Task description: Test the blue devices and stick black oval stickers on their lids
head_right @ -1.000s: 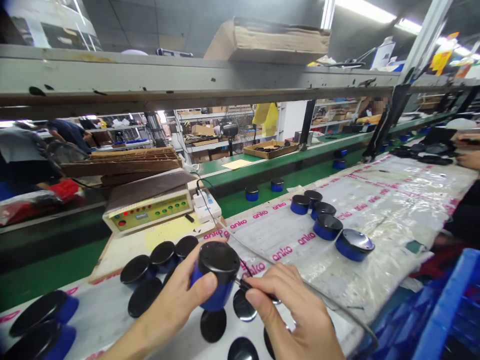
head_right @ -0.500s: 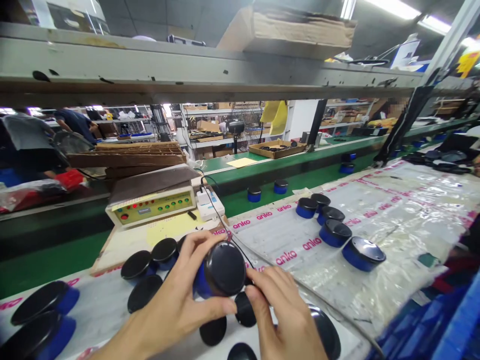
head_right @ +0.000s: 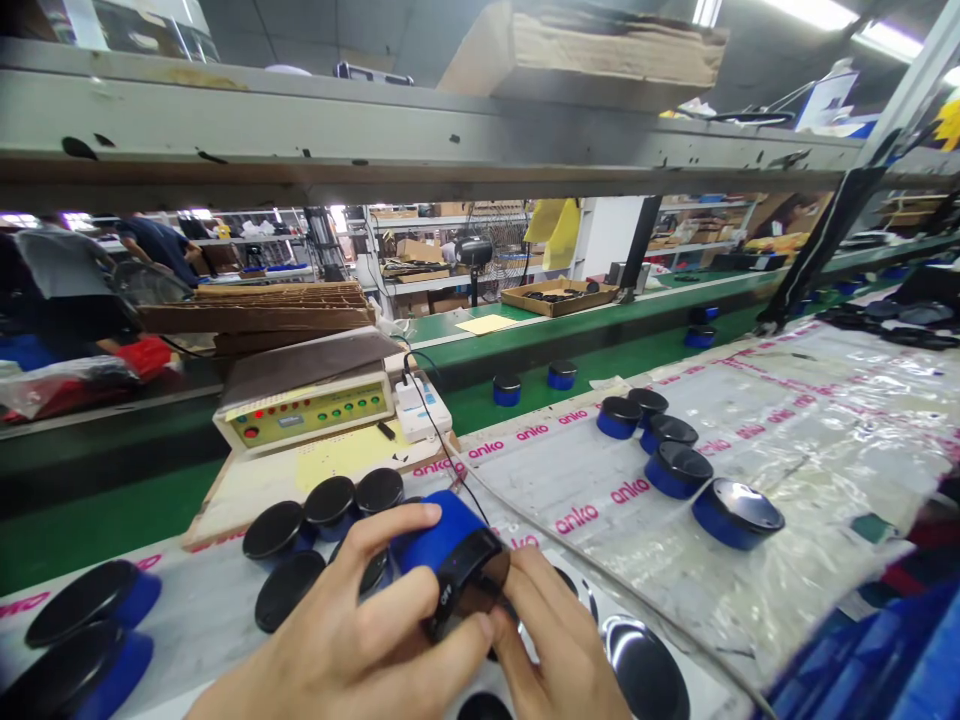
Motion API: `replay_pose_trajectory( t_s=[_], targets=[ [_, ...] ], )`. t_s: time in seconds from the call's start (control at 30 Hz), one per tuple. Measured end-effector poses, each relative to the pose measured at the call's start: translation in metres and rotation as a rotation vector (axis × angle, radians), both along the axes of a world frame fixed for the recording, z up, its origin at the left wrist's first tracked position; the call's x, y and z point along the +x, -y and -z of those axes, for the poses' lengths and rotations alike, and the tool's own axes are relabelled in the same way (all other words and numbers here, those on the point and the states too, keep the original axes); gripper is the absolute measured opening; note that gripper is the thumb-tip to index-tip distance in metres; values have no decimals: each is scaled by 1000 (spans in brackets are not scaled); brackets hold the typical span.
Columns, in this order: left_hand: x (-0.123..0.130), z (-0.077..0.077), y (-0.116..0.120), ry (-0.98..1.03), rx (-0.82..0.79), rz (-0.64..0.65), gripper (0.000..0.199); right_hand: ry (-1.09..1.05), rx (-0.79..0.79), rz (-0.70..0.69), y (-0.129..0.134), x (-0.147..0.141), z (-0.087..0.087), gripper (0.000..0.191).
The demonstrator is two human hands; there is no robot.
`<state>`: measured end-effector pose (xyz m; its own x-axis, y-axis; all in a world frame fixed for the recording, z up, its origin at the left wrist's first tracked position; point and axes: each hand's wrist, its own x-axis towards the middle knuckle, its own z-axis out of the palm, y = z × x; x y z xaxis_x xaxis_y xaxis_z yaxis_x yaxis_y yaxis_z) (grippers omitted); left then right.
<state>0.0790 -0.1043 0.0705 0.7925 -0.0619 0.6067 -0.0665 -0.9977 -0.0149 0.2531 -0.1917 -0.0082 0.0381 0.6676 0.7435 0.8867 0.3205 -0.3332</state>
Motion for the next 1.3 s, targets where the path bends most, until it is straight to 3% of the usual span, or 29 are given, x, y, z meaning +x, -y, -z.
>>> replay_pose_trajectory(
  t_s=[0.07, 0.17, 0.3, 0.37, 0.47, 0.53, 0.63, 0.7, 0.8, 0.9, 1.0, 1.13, 1.2, 1.3],
  targets=[
    [-1, 0, 0, -1, 120, -45, 31, -11, 1, -42, 0, 2, -1, 16],
    [-1, 3, 1, -15, 66, -129, 30, 19, -2, -107, -1, 0, -7, 20],
    [-2, 12, -1, -171, -114, -264, 65, 242, -11, -148, 0, 3, -18, 23],
    [-5, 12, -11, -178, -182, -335, 67, 310, 37, -75, 2, 16, -21, 23],
    [-10, 5, -35, 37, -282, -576, 56, 298, 71, 199, -3, 45, -14, 15],
    [-6, 2, -52, 128, -378, -653, 49, 306, -123, 331, -15, 60, -4, 19],
    [13, 14, -76, -32, -540, -571, 46, 349, -577, 331, -42, 68, 12, 20],
    [28, 30, -90, -167, -610, -542, 47, 337, -724, 317, -59, 72, 15, 16],
    [39, 52, -109, -269, -673, -547, 47, 279, -746, 319, -84, 90, 4, 17],
    [37, 57, -120, -317, -709, -520, 46, 187, -732, 292, -119, 113, -16, 31],
    [32, 49, -113, -285, -708, -528, 44, 81, -680, 355, -170, 126, -29, 35],
    [25, 35, -88, -123, -745, -489, 34, -34, -663, 385, -227, 122, -32, 32],
    [22, 30, -80, -26, -806, -452, 30, -78, -664, 349, -239, 115, -36, 29],
    [17, 23, -77, 136, -973, -427, 34, -130, -614, 258, -233, 98, -50, 27]
  ],
)
